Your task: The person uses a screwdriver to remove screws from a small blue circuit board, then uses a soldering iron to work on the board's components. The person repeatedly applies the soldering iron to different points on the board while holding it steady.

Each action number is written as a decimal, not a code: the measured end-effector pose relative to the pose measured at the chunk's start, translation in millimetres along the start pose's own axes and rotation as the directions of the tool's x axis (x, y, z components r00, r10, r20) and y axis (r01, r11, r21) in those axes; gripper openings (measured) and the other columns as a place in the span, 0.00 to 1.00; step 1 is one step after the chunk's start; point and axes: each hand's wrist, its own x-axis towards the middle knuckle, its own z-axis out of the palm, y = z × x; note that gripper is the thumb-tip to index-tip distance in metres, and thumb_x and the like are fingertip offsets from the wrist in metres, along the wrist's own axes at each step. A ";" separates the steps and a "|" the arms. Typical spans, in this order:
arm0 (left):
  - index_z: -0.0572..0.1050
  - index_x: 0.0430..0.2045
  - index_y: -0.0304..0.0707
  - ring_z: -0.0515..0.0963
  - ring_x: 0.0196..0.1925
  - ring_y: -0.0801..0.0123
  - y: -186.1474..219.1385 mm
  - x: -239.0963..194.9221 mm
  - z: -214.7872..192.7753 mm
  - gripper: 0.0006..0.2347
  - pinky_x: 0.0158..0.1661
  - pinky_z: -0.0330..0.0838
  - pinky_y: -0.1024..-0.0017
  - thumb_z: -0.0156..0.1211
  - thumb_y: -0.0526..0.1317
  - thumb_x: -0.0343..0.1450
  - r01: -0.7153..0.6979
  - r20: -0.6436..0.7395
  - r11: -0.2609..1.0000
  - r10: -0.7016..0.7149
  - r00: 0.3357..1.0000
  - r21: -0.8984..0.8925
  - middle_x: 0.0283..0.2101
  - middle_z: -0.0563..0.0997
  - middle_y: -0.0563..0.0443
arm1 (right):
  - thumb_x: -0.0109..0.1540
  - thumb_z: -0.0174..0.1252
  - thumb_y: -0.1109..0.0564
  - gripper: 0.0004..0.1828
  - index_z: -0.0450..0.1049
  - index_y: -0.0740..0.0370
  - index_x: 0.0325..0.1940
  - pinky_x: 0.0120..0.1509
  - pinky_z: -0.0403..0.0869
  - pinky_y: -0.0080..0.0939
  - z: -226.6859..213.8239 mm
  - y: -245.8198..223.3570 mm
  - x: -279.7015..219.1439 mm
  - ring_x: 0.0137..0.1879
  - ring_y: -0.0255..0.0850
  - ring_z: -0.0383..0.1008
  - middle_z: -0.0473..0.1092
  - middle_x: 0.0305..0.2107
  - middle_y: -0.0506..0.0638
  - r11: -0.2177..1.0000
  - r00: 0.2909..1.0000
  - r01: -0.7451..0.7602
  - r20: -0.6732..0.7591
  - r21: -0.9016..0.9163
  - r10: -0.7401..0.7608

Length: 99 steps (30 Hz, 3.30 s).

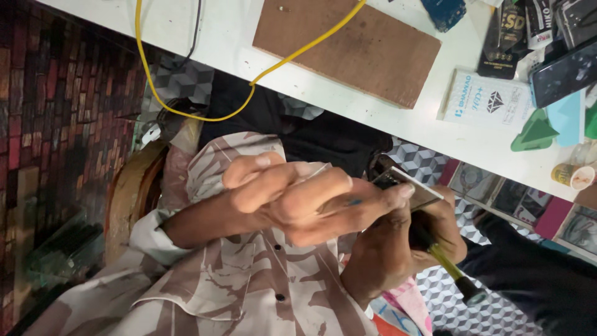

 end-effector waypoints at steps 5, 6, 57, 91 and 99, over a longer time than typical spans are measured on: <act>0.77 0.52 0.72 0.57 0.45 0.67 2.3 16.0 -0.5 0.18 0.47 0.53 0.63 0.60 0.67 0.72 0.077 0.006 0.950 -0.083 0.997 0.301 0.35 0.65 0.64 | 0.69 0.55 0.67 0.04 0.68 0.67 0.39 0.42 0.66 0.32 6.9 5.6 6.8 0.35 0.35 0.66 0.68 0.32 0.52 0.976 0.991 -0.095 -0.079 0.194 0.112; 0.77 0.54 0.71 0.57 0.46 0.66 -8.6 19.1 -13.9 0.20 0.48 0.52 0.62 0.54 0.69 0.74 -0.019 0.166 0.949 -0.035 0.986 0.314 0.36 0.68 0.60 | 0.69 0.55 0.67 0.04 0.69 0.66 0.39 0.42 0.67 0.33 8.2 8.2 9.9 0.35 0.36 0.66 0.69 0.32 0.51 0.962 0.987 -0.108 -0.092 0.249 0.135; 0.78 0.50 0.36 0.69 0.61 0.65 -27.6 -100.9 103.9 0.16 0.52 0.54 0.66 0.54 0.43 0.72 -0.349 0.672 0.915 0.128 0.729 0.204 0.56 0.77 0.46 | 0.75 0.51 0.50 0.17 0.72 0.69 0.46 0.46 0.68 0.31 -18.9 159.0 100.6 0.37 0.31 0.69 0.69 0.31 0.48 0.980 0.992 -0.111 -0.043 0.167 0.120; 0.78 0.44 0.42 0.76 0.48 0.61 -86.0 -26.3 -6.7 0.09 0.56 0.57 0.54 0.59 0.34 0.72 0.428 0.550 0.794 -0.145 0.822 -0.431 0.47 0.78 0.51 | 0.65 0.66 0.69 0.04 0.78 0.67 0.42 0.37 0.71 0.49 26.6 82.9 47.2 0.34 0.50 0.74 0.73 0.31 0.53 0.321 0.637 0.697 0.348 -0.642 -0.688; 0.79 0.51 0.35 0.74 0.47 0.58 -173.1 -28.5 73.1 0.15 0.51 0.58 0.58 0.64 0.29 0.69 0.143 0.703 0.984 -0.025 0.711 -0.110 0.45 0.75 0.46 | 0.64 0.72 0.62 0.07 0.80 0.64 0.42 0.33 0.66 0.49 6.4 138.1 164.7 0.32 0.47 0.73 0.72 0.29 0.53 0.454 0.787 0.566 0.289 -0.688 -0.545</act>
